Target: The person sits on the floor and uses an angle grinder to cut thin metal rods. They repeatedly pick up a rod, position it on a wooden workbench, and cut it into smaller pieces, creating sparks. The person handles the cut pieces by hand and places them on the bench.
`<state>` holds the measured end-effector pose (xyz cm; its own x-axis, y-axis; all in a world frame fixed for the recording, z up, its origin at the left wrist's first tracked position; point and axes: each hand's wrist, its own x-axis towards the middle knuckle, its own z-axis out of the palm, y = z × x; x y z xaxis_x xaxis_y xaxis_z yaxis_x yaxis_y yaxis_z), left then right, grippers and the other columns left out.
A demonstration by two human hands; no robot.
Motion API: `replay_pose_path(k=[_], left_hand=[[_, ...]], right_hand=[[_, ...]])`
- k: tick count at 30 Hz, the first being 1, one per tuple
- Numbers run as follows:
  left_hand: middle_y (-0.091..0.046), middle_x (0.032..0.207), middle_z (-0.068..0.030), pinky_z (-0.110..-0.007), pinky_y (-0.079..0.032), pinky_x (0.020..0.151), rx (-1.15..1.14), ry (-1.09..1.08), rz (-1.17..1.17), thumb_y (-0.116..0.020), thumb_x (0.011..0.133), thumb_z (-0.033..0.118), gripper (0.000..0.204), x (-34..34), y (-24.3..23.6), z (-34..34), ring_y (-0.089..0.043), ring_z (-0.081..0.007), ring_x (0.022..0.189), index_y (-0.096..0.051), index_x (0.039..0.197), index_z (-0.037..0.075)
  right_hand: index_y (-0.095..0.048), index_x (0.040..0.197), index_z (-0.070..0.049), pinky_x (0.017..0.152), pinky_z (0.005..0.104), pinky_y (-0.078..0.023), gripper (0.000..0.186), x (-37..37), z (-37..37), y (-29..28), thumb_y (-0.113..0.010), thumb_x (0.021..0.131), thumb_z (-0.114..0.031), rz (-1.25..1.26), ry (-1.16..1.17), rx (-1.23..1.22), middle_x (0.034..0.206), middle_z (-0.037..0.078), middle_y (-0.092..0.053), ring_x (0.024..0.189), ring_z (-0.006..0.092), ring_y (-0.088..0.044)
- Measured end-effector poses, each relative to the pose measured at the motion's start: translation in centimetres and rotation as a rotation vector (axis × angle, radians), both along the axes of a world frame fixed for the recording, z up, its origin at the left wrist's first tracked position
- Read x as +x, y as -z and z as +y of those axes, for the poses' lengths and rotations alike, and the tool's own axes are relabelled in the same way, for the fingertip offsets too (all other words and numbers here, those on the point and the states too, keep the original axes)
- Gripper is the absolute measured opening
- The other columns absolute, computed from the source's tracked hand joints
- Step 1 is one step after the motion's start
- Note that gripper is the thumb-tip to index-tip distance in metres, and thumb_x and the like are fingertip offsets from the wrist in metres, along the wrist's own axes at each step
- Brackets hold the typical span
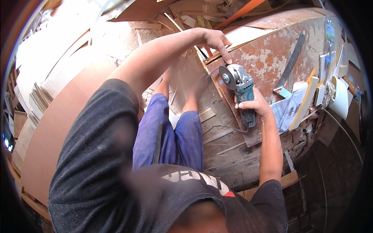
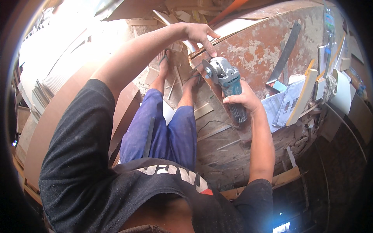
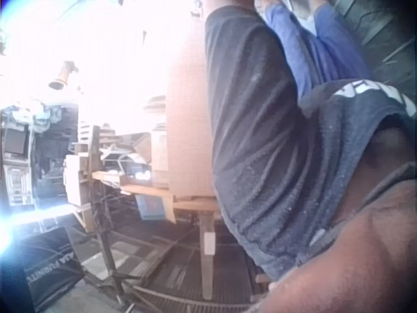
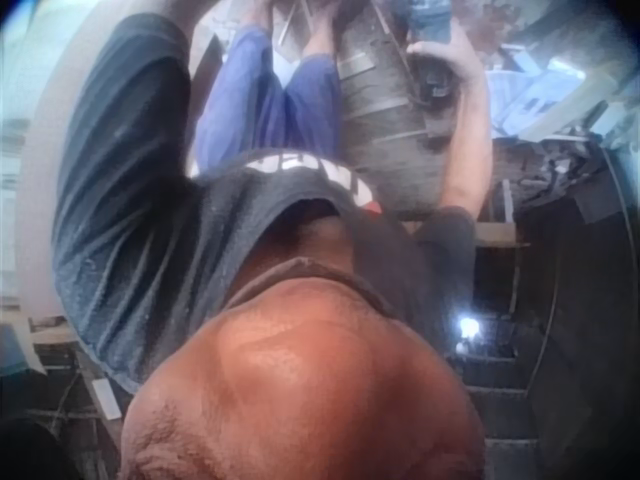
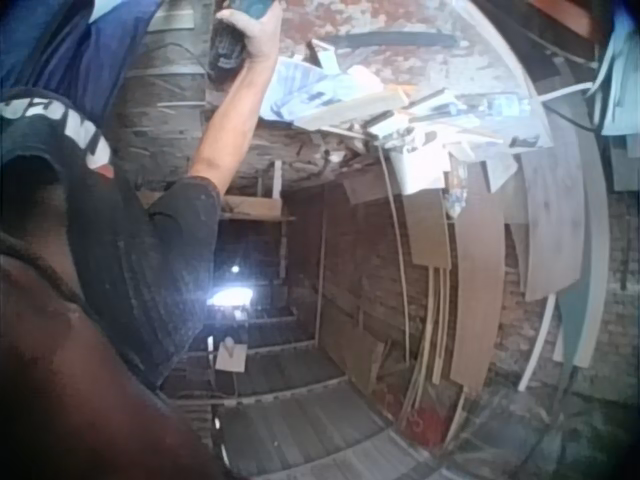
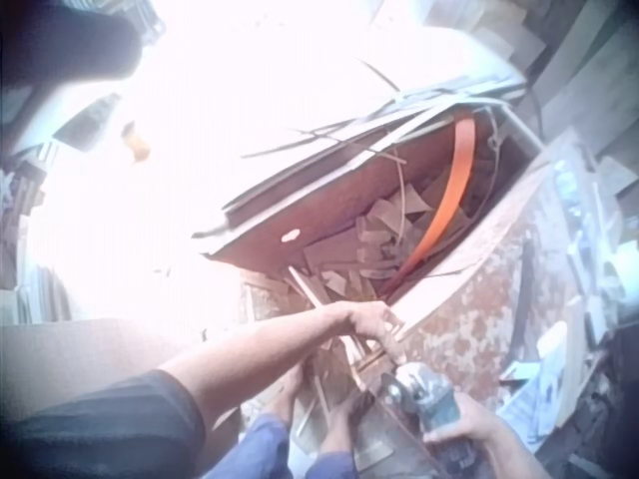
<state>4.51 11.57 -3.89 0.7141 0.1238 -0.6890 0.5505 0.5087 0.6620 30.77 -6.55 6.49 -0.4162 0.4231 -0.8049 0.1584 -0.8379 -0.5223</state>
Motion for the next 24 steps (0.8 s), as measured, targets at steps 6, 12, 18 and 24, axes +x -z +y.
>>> replay_pose_path(k=[6,12,18,24], left_hand=[[-0.047,0.163,-0.0238,-0.052,-0.059,0.106,-0.001,0.005,0.009,-0.103,0.067,0.031,0.117,0.03,0.45,-0.02,-0.050,-0.0381,0.147,-0.042,0.163,0.001],[-0.053,0.158,-0.0239,-0.051,-0.060,0.104,0.016,0.011,0.005,-0.103,0.067,0.031,0.118,0.06,0.46,-0.02,-0.052,-0.0371,0.145,-0.041,0.163,0.001],[-0.065,0.144,-0.0237,-0.052,-0.060,0.105,0.010,0.009,0.005,-0.102,0.067,0.030,0.117,0.08,0.52,-0.07,-0.057,-0.0362,0.141,-0.041,0.163,0.001],[-0.066,0.144,-0.0234,-0.053,-0.059,0.106,0.004,0.007,0.004,-0.102,0.067,0.030,0.118,0.13,0.40,-0.05,-0.056,-0.0363,0.141,-0.040,0.163,0.001]], right_hand=[[-0.065,0.115,-0.001,0.078,0.0324,-0.059,0.060,-0.39,0.38,-0.36,-0.088,0.065,-0.023,-0.008,-0.012,0.018,0.093,0.008,-0.072,0.080,0.0173,-0.073],[-0.064,0.115,-0.001,0.078,0.0323,-0.058,0.060,-0.17,0.32,-0.20,-0.089,0.065,-0.023,-0.004,-0.018,0.002,0.093,0.008,-0.072,0.081,0.0173,-0.073],[-0.064,0.115,-0.001,0.078,0.0322,-0.058,0.059,-0.16,0.40,-0.13,-0.089,0.065,-0.022,-0.012,-0.037,-0.015,0.094,0.008,-0.072,0.081,0.0173,-0.072],[-0.063,0.117,-0.001,0.078,0.0325,-0.059,0.063,-0.31,0.49,-0.29,-0.089,0.064,-0.021,-0.021,-0.034,-0.028,0.095,0.008,-0.071,0.082,0.0174,-0.072]])
